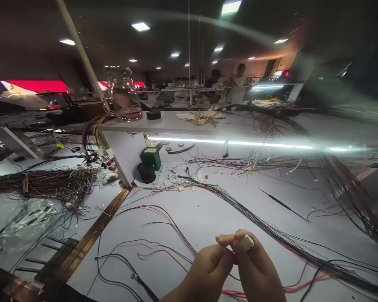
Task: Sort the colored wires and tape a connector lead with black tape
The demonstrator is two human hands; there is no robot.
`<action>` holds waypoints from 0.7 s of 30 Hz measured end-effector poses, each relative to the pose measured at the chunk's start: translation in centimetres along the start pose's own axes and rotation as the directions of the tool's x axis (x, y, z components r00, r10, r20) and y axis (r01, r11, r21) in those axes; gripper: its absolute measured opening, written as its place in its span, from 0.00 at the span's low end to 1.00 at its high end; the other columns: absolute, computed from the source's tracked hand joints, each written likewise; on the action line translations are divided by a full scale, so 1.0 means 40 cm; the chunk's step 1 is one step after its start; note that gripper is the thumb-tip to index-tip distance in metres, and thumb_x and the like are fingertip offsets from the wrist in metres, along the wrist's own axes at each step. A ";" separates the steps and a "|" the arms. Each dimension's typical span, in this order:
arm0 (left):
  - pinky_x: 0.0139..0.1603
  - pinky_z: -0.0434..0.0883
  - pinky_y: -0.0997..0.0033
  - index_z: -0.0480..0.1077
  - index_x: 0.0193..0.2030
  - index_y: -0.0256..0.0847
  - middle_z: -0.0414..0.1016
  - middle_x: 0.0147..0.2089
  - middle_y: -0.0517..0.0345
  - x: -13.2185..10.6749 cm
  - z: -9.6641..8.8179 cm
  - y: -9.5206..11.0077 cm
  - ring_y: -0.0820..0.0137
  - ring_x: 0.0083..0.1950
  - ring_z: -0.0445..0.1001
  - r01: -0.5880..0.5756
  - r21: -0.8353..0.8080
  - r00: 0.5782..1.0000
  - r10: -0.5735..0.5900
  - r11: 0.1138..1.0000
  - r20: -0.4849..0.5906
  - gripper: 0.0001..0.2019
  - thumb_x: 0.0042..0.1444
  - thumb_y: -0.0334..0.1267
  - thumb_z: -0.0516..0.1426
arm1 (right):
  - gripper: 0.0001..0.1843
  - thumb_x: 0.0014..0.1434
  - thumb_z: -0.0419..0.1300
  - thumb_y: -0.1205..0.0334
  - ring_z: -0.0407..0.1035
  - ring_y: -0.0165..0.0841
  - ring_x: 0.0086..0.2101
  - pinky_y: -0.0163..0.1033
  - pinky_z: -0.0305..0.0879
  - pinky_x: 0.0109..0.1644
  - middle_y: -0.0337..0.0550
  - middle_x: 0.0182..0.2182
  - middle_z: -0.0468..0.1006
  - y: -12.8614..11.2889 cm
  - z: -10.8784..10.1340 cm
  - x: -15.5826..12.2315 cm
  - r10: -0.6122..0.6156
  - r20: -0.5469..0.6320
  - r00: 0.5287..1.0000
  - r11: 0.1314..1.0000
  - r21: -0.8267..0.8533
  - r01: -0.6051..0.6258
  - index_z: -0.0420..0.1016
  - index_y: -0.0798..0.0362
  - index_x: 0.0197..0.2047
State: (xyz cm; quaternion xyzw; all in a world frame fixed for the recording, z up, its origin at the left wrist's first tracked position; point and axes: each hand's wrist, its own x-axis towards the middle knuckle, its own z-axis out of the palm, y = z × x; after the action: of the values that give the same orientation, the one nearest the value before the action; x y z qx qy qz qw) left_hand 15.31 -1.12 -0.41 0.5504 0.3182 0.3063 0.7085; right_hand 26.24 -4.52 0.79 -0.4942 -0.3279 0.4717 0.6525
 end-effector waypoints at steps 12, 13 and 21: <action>0.20 0.39 0.73 0.61 0.34 0.41 0.49 0.21 0.70 -0.010 -0.051 -0.019 0.79 0.19 0.40 0.301 -0.392 0.952 -0.251 0.870 0.175 0.19 0.56 0.56 0.56 | 0.11 0.60 0.62 0.50 0.65 0.32 0.32 0.42 0.68 0.48 0.35 0.25 0.67 0.036 0.001 0.011 0.199 0.138 0.970 0.929 0.289 -0.232 0.68 0.48 0.35; 0.21 0.39 0.73 0.61 0.34 0.40 0.49 0.21 0.70 -0.008 -0.050 -0.022 0.80 0.19 0.40 0.288 -0.418 0.957 -0.242 0.862 0.160 0.19 0.56 0.55 0.57 | 0.11 0.59 0.63 0.51 0.66 0.33 0.34 0.42 0.69 0.47 0.36 0.26 0.67 0.037 0.003 0.012 0.206 0.131 0.970 0.920 0.311 -0.237 0.67 0.47 0.35; 0.25 0.55 0.74 0.66 0.31 0.35 0.62 0.23 0.63 -0.003 -0.063 -0.055 0.78 0.22 0.58 0.122 -0.219 0.991 -0.132 0.968 -0.033 0.18 0.55 0.52 0.58 | 0.18 0.59 0.62 0.48 0.71 0.38 0.35 0.45 0.72 0.43 0.41 0.33 0.74 0.040 -0.014 0.061 0.301 0.245 0.922 0.953 -0.039 -0.301 0.67 0.48 0.46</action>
State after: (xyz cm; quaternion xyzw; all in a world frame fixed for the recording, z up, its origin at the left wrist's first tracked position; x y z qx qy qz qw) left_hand 13.44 -0.21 -3.03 0.4413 0.3342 0.3061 0.7745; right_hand 27.11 -2.32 -0.99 -0.4759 -0.3273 0.6241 0.5262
